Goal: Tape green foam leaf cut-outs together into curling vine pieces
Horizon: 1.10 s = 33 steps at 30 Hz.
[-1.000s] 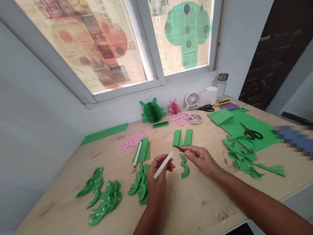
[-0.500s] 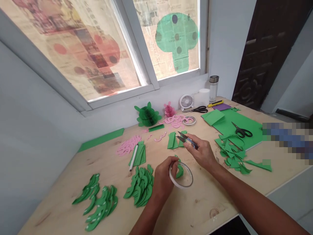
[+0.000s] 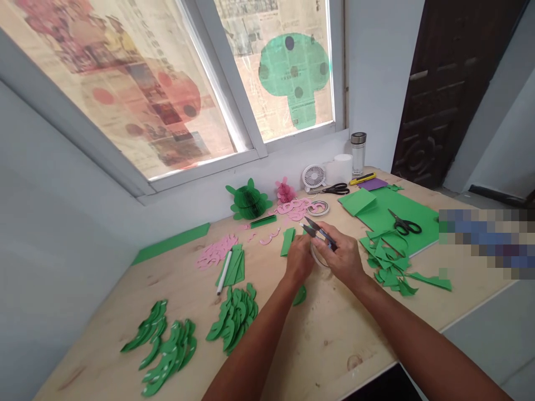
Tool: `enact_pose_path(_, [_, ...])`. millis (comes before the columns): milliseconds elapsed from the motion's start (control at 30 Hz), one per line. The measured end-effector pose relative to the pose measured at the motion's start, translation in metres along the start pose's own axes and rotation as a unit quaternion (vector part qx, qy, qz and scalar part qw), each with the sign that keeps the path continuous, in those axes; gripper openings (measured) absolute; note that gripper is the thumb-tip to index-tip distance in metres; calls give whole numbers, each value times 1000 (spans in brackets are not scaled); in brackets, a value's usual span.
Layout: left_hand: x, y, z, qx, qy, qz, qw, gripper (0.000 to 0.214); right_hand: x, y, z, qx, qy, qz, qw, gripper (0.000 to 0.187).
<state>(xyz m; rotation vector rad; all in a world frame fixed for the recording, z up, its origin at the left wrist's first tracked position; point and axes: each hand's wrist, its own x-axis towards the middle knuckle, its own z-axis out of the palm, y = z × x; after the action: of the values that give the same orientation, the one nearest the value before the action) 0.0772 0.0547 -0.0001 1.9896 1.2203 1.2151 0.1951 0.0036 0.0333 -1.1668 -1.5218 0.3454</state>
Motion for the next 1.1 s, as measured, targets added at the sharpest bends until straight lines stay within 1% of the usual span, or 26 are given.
enact_pose_path(100, [-15, -2, -15, 6, 35, -26, 999, 25, -2, -1, 4, 9, -50, 8, 999, 41])
enact_pose_path(167, [-29, 1, -26, -17, 49, -67, 996, 28, -4, -2, 6, 0, -75, 4, 997, 41])
enact_pose_path(267, [-49, 9, -42, -82, 56, -127, 987, 20, -8, -2, 11, -23, -95, -20, 995, 41])
enact_pose_path(333, [-59, 15, -51, -124, 66, -153, 978, 17, -11, -2, 14, -38, -104, -40, 993, 40])
enact_pose_path(467, [-71, 21, -67, -182, 160, -179, 953, 18, -17, -1, 21, -77, -120, -100, 985, 38])
enact_pose_path(533, [-73, 21, -72, -207, 185, -192, 941, 19, -19, 0, 24, -103, -131, -138, 976, 36])
enact_pose_path(633, [-74, 19, -76, -272, 176, -214, 921, 19, -21, 1, 28, -143, -136, -192, 961, 34])
enact_pose_path(700, [-75, 17, -76, -329, 162, -231, 901, 19, -22, 2, 29, -164, -140, -218, 952, 32])
enact_pose_path(833, [-76, 15, -76, -403, 148, -263, 864, 18, -21, 3, 30, -195, -155, -235, 940, 30])
enact_pose_path(933, [-75, 17, -78, -421, 137, -277, 853, 19, -21, 3, 30, -206, -164, -238, 935, 31])
enact_pose_path(1100, [-75, 18, -78, -423, 124, -298, 846, 20, -22, 1, 31, -215, -175, -245, 929, 32])
